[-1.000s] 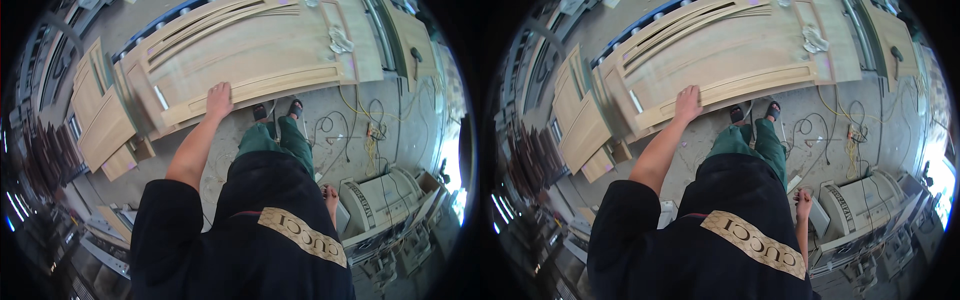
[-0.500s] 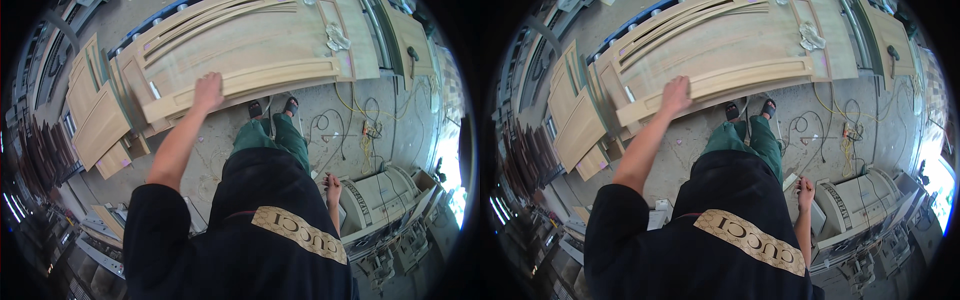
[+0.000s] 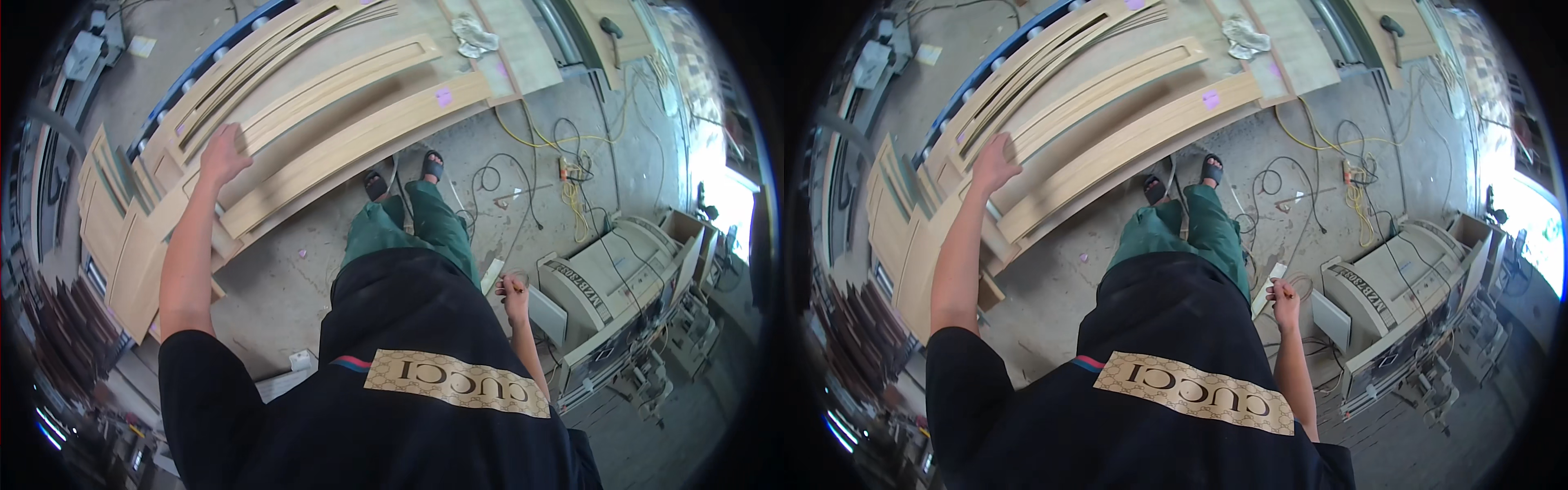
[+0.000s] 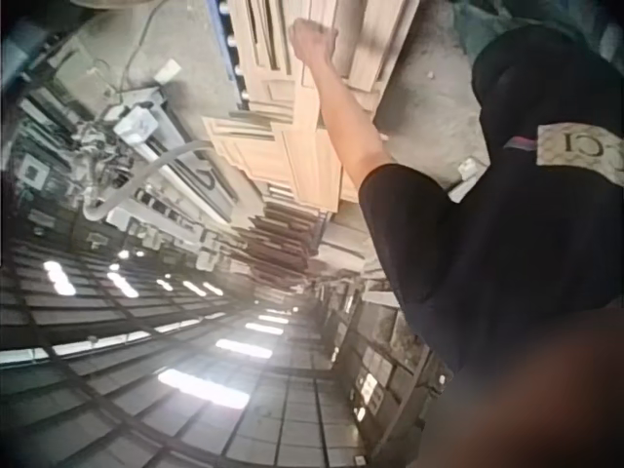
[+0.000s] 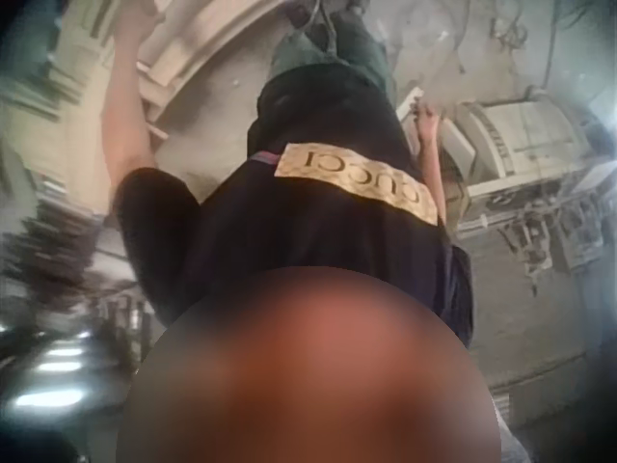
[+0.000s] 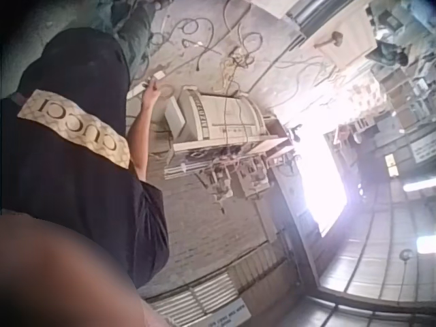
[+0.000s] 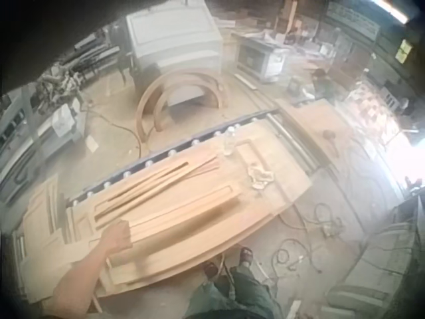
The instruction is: Marking wood pieces using a pencil and a template for production.
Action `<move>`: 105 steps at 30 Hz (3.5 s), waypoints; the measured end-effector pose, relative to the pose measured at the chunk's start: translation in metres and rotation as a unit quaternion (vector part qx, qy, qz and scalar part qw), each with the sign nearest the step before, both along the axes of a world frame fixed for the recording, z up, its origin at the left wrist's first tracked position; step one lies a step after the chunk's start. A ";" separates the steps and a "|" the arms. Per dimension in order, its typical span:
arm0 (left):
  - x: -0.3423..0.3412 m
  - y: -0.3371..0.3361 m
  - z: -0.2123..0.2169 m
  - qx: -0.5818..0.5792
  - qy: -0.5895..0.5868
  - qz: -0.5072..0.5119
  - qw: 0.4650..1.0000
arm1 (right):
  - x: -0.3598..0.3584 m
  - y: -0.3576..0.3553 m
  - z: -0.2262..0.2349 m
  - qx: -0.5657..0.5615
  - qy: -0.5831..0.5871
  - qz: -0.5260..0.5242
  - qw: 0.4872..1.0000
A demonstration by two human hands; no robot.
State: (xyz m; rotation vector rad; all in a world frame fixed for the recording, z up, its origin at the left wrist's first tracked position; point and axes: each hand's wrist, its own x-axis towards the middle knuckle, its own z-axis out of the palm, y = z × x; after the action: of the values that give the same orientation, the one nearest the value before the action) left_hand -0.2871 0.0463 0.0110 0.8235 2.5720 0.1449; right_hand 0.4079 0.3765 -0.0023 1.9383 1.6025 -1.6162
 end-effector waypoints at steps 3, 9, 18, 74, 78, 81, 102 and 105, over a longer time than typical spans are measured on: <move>-0.002 0.007 -0.022 -0.001 0.000 0.008 1.000 | 0.004 -0.007 0.010 0.010 -0.011 -0.008 1.000; -0.003 0.020 -0.073 -0.015 0.008 0.012 1.000 | 0.017 -0.016 0.029 0.016 -0.026 -0.019 0.999; -0.003 0.027 -0.144 0.008 0.026 0.004 1.000 | 0.030 -0.038 0.046 -0.003 -0.046 -0.060 0.997; 0.001 0.080 -0.190 0.092 0.035 0.115 0.988 | -0.049 0.023 0.040 0.008 -0.011 0.123 0.992; 0.007 0.074 -0.199 0.065 0.028 0.118 0.990 | -0.061 0.022 0.044 0.004 -0.046 0.124 0.991; 0.023 0.093 -0.190 0.067 0.054 0.140 0.986 | -0.061 0.022 0.038 0.003 -0.044 0.118 0.992; 0.181 0.337 -0.134 0.279 0.008 -0.033 0.960 | -0.070 0.089 -0.025 -0.047 0.015 0.104 0.993; 0.179 0.370 -0.131 0.243 -0.021 -0.041 0.969 | -0.069 0.124 -0.030 -0.048 0.018 0.096 0.994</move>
State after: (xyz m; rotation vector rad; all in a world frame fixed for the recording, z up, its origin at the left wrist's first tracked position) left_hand -0.1086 0.4168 -0.1198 1.0786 2.4870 0.7822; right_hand 0.3392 0.5009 -0.0327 1.6612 1.6360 -1.6279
